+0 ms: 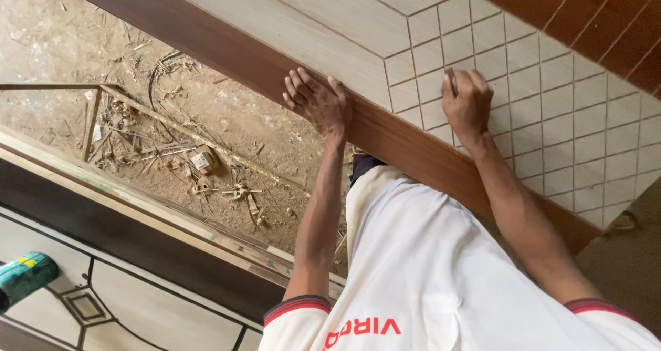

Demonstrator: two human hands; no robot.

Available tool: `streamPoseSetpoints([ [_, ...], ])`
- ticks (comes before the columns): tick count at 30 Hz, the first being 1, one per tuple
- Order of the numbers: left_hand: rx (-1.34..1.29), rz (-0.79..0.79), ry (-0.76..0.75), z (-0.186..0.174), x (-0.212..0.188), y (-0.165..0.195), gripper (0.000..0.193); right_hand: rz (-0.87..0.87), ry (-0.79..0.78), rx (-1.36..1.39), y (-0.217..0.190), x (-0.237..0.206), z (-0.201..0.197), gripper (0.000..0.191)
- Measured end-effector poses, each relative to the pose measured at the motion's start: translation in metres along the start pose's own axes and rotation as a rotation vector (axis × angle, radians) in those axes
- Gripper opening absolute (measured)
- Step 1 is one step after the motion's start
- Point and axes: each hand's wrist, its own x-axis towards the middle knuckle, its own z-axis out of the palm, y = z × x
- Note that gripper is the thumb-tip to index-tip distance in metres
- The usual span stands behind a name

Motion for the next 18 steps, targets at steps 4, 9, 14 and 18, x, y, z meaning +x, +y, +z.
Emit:
streamPoseSetpoints([
  [4, 0.04, 0.017, 0.025, 0.005, 0.002, -0.002, 0.073, 0.136, -0.063, 0.015, -0.011, -0.075, -0.031, 0.015],
  [9, 0.065, -0.012, -0.051, 0.004, -0.001, -0.003, 0.073, 0.31, -0.01, 0.257, -0.031, -0.1, -0.023, 0.022],
  [14, 0.034, 0.031, -0.013, 0.002, -0.004, -0.004, 0.073, 0.221, 0.07, 0.159, -0.039, -0.101, 0.005, 0.02],
  [18, -0.005, 0.061, 0.004, 0.005, -0.004, -0.013, 0.074, 0.226, 0.046, 0.141, -0.041, -0.105, 0.008, 0.021],
])
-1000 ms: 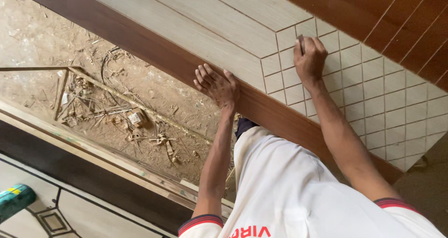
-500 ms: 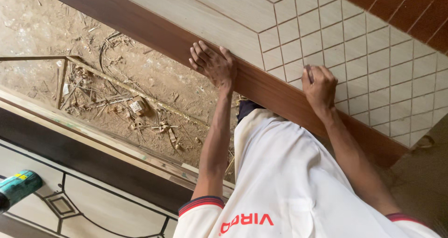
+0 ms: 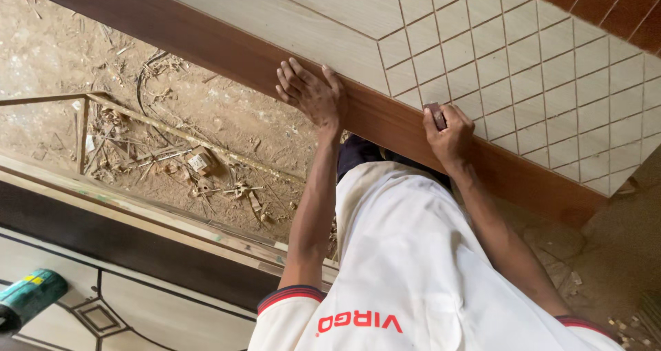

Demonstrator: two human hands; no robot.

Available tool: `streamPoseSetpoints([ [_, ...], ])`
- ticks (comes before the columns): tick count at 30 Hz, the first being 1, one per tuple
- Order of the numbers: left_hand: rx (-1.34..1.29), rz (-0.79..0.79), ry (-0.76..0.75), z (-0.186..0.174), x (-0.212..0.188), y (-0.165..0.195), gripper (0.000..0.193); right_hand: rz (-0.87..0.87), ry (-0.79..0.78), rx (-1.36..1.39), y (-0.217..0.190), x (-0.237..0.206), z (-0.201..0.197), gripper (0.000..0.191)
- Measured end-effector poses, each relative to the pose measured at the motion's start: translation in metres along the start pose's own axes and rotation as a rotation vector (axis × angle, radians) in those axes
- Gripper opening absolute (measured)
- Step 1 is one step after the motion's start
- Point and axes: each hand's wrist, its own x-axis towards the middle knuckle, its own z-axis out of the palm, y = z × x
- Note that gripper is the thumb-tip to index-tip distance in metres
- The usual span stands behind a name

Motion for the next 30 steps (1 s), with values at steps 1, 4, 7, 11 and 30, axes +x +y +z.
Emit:
streamPoseSetpoints([
  [1, -0.034, 0.013, -0.015, 0.002, 0.003, -0.005, 0.073, -0.003, 0.002, 0.005, -0.001, 0.0, -0.002, 0.02],
  [4, -0.104, 0.036, 0.0, 0.006, 0.021, -0.031, 0.068, 0.02, -0.014, -0.02, -0.006, 0.001, -0.005, 0.019],
  [7, -0.122, 0.022, 0.117, 0.011, 0.062, -0.065, 0.058, 0.03, -0.025, -0.037, -0.012, 0.005, -0.007, 0.018],
  [11, -0.124, -0.075, 0.175, 0.019, 0.113, -0.1, 0.061, -0.06, -0.055, -0.074, -0.018, 0.004, -0.01, 0.015],
  [30, -0.018, -0.071, 0.166, 0.012, 0.116, -0.09, 0.057, -0.23, 0.076, -0.145, -0.035, 0.18, 0.068, 0.011],
])
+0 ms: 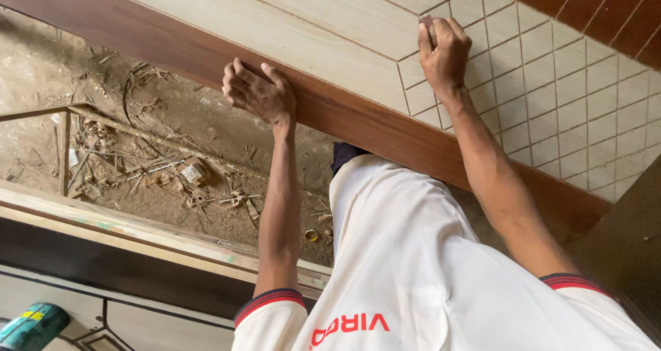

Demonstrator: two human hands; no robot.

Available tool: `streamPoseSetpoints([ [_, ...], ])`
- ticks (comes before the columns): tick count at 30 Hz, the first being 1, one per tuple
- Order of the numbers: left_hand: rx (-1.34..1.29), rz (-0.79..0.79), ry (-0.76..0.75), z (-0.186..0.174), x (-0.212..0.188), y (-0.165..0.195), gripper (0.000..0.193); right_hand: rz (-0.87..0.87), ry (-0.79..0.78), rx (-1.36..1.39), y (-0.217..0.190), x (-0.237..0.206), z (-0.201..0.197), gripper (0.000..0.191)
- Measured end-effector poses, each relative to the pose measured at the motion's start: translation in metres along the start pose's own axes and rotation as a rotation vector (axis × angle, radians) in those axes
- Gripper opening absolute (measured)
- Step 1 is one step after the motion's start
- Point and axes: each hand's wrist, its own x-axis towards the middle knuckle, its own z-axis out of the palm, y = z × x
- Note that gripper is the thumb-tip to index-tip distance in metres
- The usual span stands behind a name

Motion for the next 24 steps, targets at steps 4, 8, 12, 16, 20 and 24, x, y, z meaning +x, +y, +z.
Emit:
streamPoseSetpoints([
  [4, 0.03, 0.0, -0.012, 0.003, -0.002, -0.001, 0.058, 0.04, -0.067, 0.016, -0.022, -0.07, -0.057, 0.011],
  [8, 0.013, 0.006, -0.003, 0.003, -0.005, -0.003, 0.057, 0.218, -0.167, 0.008, -0.036, -0.127, -0.092, 0.018],
  [12, 0.02, -0.019, 0.005, 0.004, -0.004, -0.005, 0.055, 0.297, -0.119, 0.141, -0.041, -0.141, -0.072, 0.02],
  [16, -0.005, -0.021, 0.006, 0.01, -0.002, -0.005, 0.056, 0.275, -0.102, 0.166, -0.043, -0.14, -0.045, 0.02],
  [20, 0.031, 0.024, 0.073, 0.013, -0.003, -0.006, 0.057, 0.245, -0.106, 0.14, -0.043, -0.147, -0.046, 0.017],
  [24, -0.01, -0.014, 0.033, 0.013, -0.005, -0.007, 0.057, 0.23, -0.146, 0.092, -0.047, -0.148, -0.053, 0.017],
])
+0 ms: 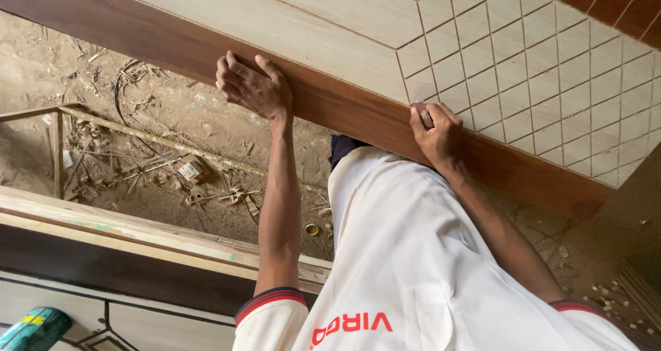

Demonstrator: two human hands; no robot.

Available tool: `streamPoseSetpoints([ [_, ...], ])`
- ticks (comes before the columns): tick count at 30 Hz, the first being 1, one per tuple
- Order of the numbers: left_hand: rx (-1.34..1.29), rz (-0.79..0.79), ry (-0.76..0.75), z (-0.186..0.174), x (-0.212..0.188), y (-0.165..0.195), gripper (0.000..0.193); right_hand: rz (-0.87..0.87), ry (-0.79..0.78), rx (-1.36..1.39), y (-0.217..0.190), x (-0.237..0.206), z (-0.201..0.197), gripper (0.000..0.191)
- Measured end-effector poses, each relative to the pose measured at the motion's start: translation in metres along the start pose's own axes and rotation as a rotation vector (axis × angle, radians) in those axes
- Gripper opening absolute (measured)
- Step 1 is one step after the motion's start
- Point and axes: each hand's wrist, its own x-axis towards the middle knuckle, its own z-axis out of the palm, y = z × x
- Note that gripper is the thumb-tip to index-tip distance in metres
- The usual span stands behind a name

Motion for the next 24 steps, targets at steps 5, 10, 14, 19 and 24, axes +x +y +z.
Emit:
streamPoseSetpoints([
  [5, -0.004, 0.022, 0.011, -0.004, 0.001, 0.002, 0.057, -0.1, 0.035, -0.017, -0.011, 0.038, 0.017, 0.012],
  [10, 0.0, 0.007, -0.023, -0.01, 0.003, 0.005, 0.058, -0.186, 0.062, -0.039, -0.008, 0.098, 0.04, 0.012],
  [14, -0.017, -0.018, -0.048, -0.013, 0.004, 0.006, 0.057, -0.177, 0.057, -0.019, -0.007, 0.093, 0.037, 0.012],
  [19, 0.047, 0.034, 0.002, -0.014, 0.006, 0.006, 0.055, -0.122, -0.046, -0.045, -0.005, 0.037, 0.006, 0.012],
  [24, 0.191, 0.088, 0.056, -0.007, 0.011, 0.014, 0.05, -0.15, -0.166, 0.017, 0.043, 0.071, -0.039, 0.019],
])
